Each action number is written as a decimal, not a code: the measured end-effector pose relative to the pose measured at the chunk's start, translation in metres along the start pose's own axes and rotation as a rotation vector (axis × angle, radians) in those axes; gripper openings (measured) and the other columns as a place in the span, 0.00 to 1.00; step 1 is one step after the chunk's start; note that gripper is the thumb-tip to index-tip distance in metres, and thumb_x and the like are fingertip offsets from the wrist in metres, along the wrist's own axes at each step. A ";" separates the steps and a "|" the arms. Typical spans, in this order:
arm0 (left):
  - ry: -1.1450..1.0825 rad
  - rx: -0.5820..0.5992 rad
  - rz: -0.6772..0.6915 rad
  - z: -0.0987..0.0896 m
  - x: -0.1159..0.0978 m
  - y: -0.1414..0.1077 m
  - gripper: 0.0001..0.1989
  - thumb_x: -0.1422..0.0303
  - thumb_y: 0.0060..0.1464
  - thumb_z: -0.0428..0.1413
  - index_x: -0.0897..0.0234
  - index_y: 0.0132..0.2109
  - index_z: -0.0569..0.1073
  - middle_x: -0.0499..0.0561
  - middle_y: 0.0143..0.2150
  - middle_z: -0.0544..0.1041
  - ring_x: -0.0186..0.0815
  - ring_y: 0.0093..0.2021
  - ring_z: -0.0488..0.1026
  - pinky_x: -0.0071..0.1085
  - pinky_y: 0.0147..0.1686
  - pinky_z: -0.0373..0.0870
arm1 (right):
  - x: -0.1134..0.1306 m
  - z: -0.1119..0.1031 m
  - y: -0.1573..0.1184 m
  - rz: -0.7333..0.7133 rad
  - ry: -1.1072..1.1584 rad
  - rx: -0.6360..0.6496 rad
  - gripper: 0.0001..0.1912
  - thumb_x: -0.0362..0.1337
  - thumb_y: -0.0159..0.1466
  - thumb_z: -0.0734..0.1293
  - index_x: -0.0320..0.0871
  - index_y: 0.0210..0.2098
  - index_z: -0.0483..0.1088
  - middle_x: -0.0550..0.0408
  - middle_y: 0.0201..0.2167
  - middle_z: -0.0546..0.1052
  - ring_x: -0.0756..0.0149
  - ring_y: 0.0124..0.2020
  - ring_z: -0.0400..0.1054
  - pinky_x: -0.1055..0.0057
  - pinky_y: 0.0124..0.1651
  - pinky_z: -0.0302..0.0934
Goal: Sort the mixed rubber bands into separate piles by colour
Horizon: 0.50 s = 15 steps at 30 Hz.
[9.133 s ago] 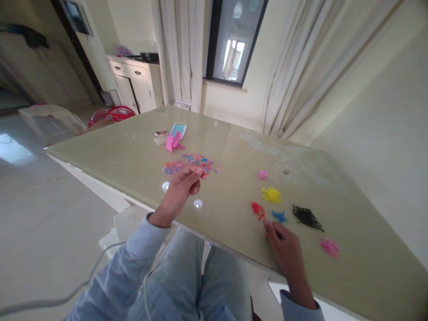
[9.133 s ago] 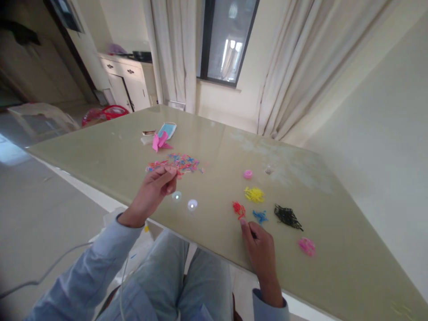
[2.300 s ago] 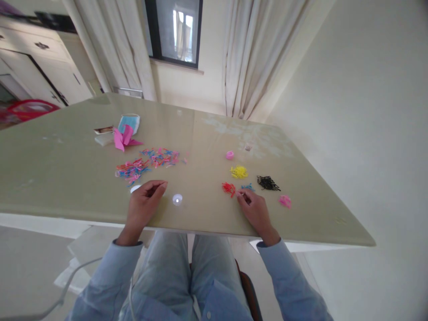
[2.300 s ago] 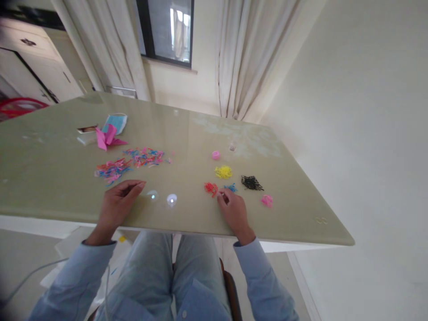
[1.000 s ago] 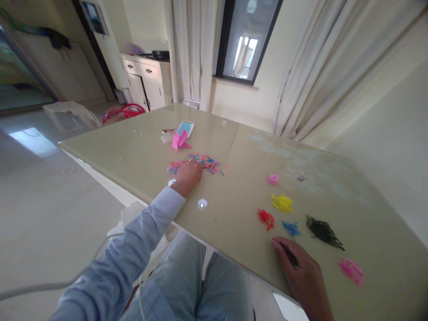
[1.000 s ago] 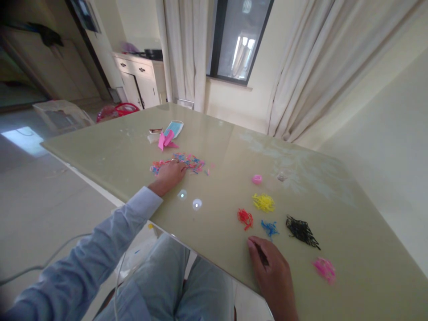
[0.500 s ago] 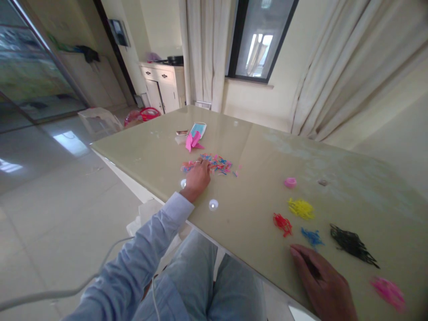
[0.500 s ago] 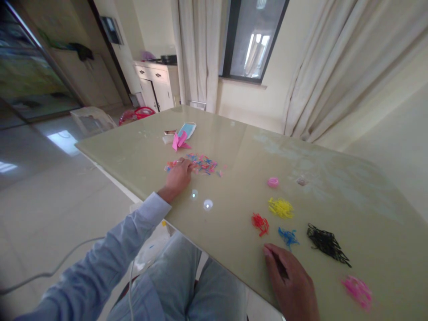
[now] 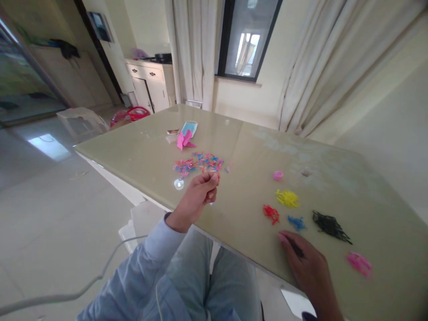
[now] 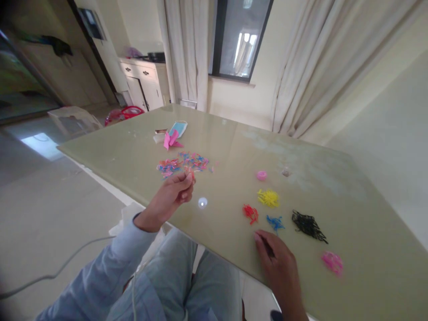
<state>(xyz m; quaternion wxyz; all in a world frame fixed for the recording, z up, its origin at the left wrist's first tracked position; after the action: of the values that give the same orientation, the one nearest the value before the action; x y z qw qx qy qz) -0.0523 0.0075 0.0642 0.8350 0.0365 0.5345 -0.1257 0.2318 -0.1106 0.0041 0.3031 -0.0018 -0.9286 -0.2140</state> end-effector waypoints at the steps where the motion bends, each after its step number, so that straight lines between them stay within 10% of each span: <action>1: -0.014 0.034 -0.020 0.013 0.003 -0.004 0.19 0.55 0.49 0.64 0.64 0.30 0.65 0.40 0.22 0.58 0.21 0.18 0.51 0.22 0.19 0.47 | 0.001 0.000 0.000 0.013 0.001 0.002 0.18 0.50 0.64 0.63 0.45 0.34 0.78 0.49 0.32 0.82 0.58 0.31 0.77 0.66 0.37 0.72; 8: -0.097 0.273 -0.184 0.099 0.033 -0.029 0.20 0.53 0.51 0.62 0.63 0.30 0.64 0.39 0.18 0.58 0.23 0.17 0.52 0.23 0.19 0.48 | 0.012 0.000 -0.001 0.107 0.040 0.009 0.15 0.45 0.66 0.62 0.43 0.37 0.77 0.49 0.34 0.82 0.60 0.34 0.76 0.66 0.40 0.69; 15: -0.022 0.239 -0.093 0.129 0.024 -0.046 0.16 0.56 0.54 0.60 0.65 0.34 0.67 0.39 0.20 0.60 0.22 0.18 0.51 0.22 0.18 0.47 | 0.014 0.000 0.000 0.153 0.116 -0.016 0.12 0.41 0.66 0.63 0.42 0.37 0.76 0.51 0.32 0.81 0.63 0.32 0.74 0.70 0.38 0.66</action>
<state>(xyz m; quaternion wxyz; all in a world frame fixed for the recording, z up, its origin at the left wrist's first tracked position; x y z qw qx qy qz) 0.0593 -0.0662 0.1011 0.8238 0.1098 0.5076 -0.2273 0.2209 -0.1126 0.0117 0.3716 -0.0627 -0.9050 -0.1975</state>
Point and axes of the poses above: each hand's wrist, its own y-axis towards the middle knuckle, its own z-axis out of the palm, x = y × z, the point moved 4 cm from there along y, towards the middle knuckle
